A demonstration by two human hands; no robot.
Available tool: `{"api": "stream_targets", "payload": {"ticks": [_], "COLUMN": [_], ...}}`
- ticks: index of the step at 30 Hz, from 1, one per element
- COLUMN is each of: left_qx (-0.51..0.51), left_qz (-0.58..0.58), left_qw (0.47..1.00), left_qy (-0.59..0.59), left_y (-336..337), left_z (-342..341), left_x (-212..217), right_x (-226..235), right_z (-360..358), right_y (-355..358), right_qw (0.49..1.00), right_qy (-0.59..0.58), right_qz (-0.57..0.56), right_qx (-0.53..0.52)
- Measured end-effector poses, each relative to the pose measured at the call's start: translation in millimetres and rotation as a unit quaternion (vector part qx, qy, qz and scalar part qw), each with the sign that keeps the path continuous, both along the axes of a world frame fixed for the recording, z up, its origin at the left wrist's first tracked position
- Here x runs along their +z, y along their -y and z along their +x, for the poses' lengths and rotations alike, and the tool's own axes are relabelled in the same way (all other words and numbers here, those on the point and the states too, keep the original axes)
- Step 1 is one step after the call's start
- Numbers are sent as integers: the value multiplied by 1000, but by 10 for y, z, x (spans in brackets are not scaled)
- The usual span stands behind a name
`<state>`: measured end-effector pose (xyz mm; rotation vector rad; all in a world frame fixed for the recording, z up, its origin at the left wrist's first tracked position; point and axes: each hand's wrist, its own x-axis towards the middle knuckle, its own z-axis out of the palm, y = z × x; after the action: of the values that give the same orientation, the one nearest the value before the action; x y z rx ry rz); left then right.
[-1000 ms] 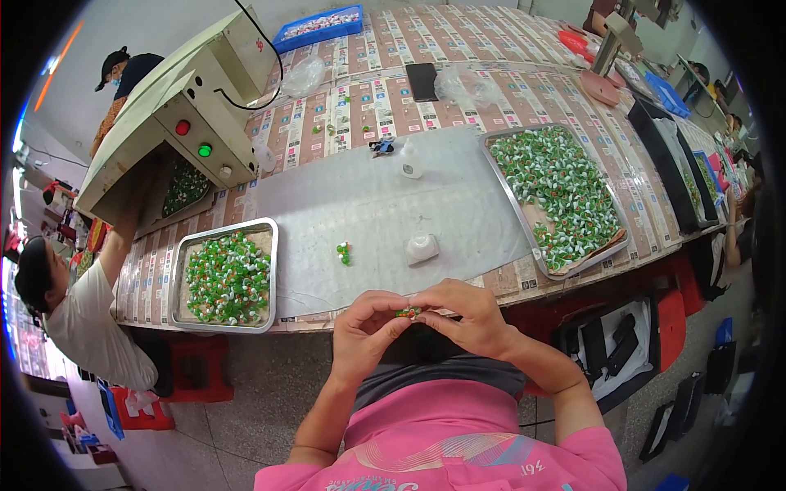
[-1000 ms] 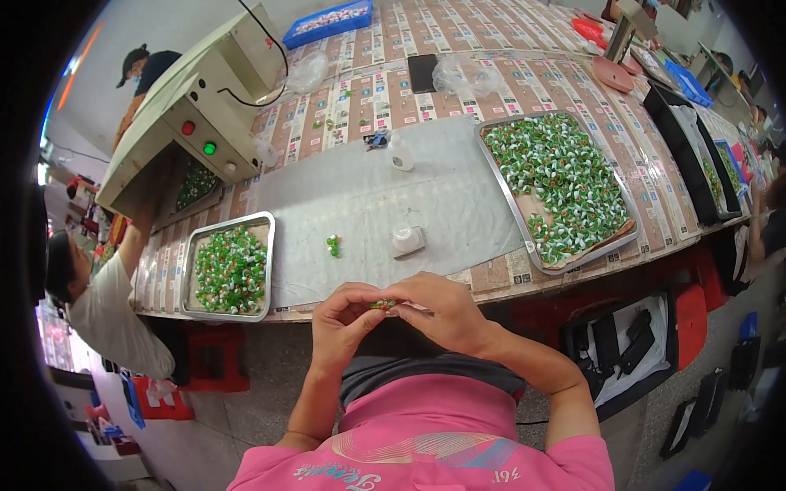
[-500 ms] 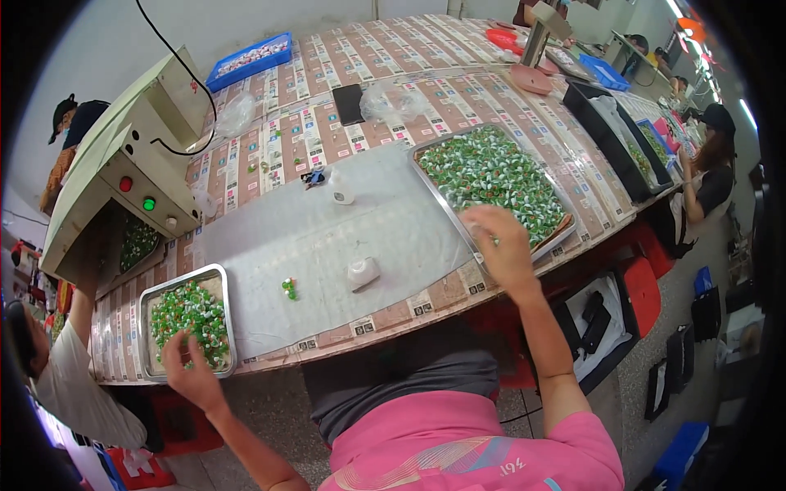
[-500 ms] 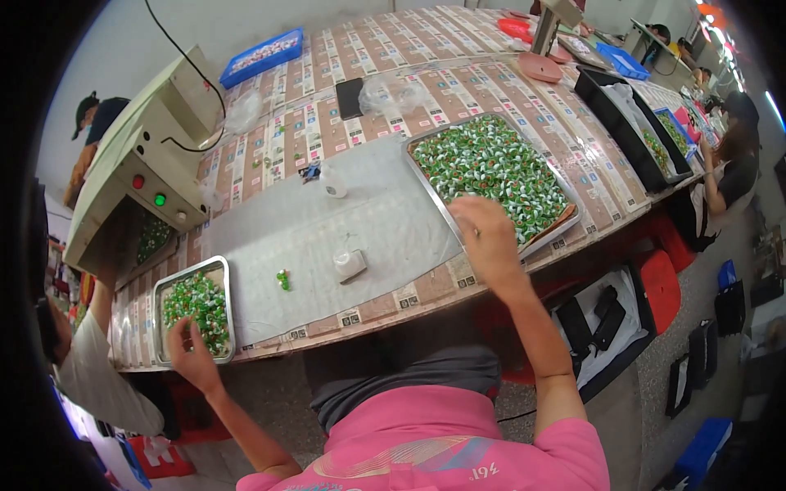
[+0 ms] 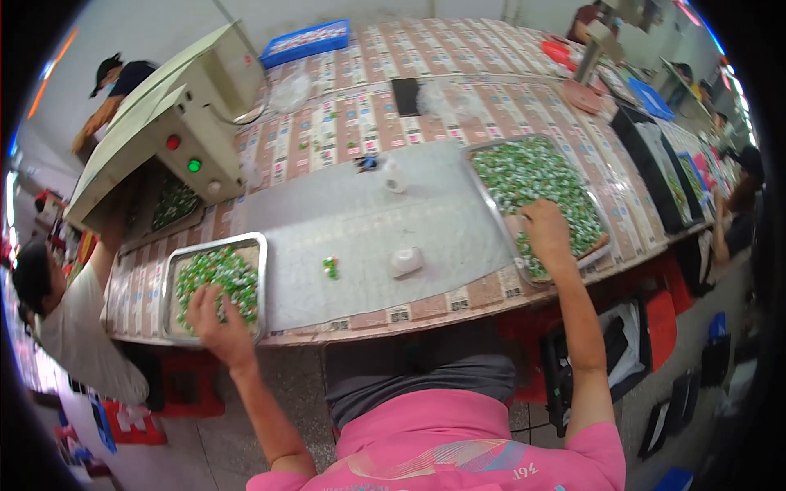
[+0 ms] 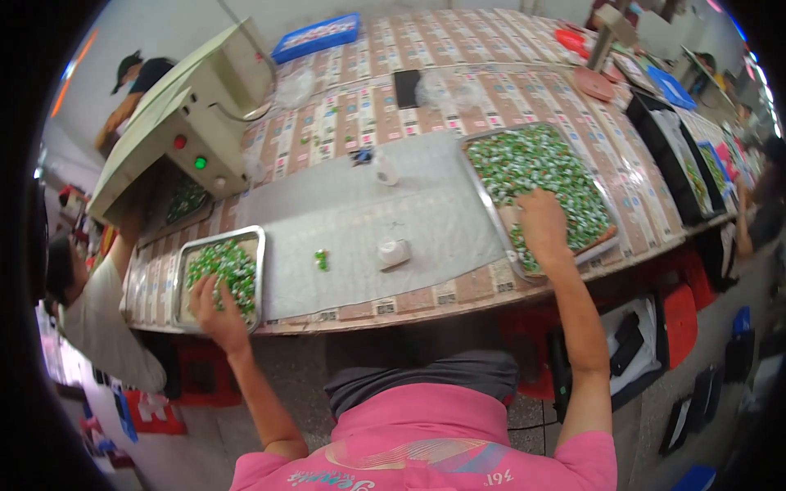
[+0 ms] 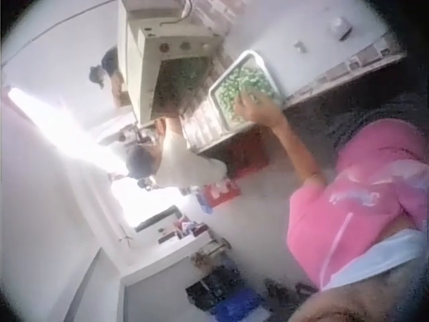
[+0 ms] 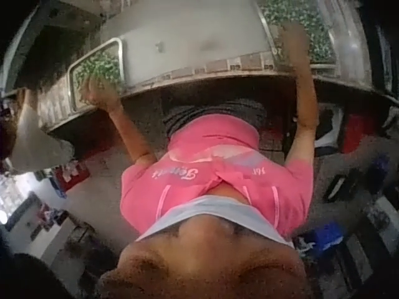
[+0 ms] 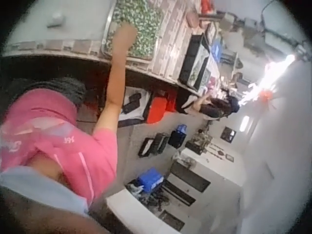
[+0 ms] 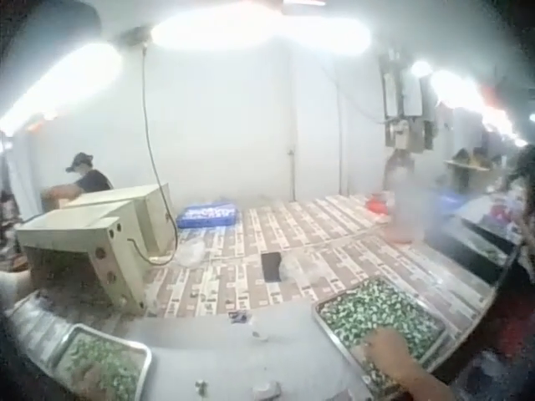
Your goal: The person assembles small green beads and silver connectors by hand at a workbench.
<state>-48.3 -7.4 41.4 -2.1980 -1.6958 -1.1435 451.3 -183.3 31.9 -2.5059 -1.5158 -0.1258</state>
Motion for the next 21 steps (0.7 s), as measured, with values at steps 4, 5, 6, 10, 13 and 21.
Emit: {"api": "stream_targets", "payload": {"ticks": [4,5,6,10,13,21], "left_qx": [-114,-145,-174,-245,-244,-286], "left_qz": [-45,-63,-81,-144,-148,-216], "left_qw": [990,984,978,953,955,933], "left_qy": [72,83,85,106,78,25], "left_y": [44,59,81,63,-39,97], "left_z": [78,101,147,336,505,898], "left_x": [-7,-54,-85,-171,-257,-303], "right_x": [132,141,158,268,385,383], "right_z": [-441,-516,-566,-813,-1070,-1373], "right_y": [-126,-156,-174,-214,-175,-89], "right_qw": [1000,1000,1000,988,937,787], "right_qy": [6,3,-3,-133,-325,-596], "right_qz": [-17,-16,-7,75,128,120], "right_qx": [-18,-10,-6,-8,-10,106]}}
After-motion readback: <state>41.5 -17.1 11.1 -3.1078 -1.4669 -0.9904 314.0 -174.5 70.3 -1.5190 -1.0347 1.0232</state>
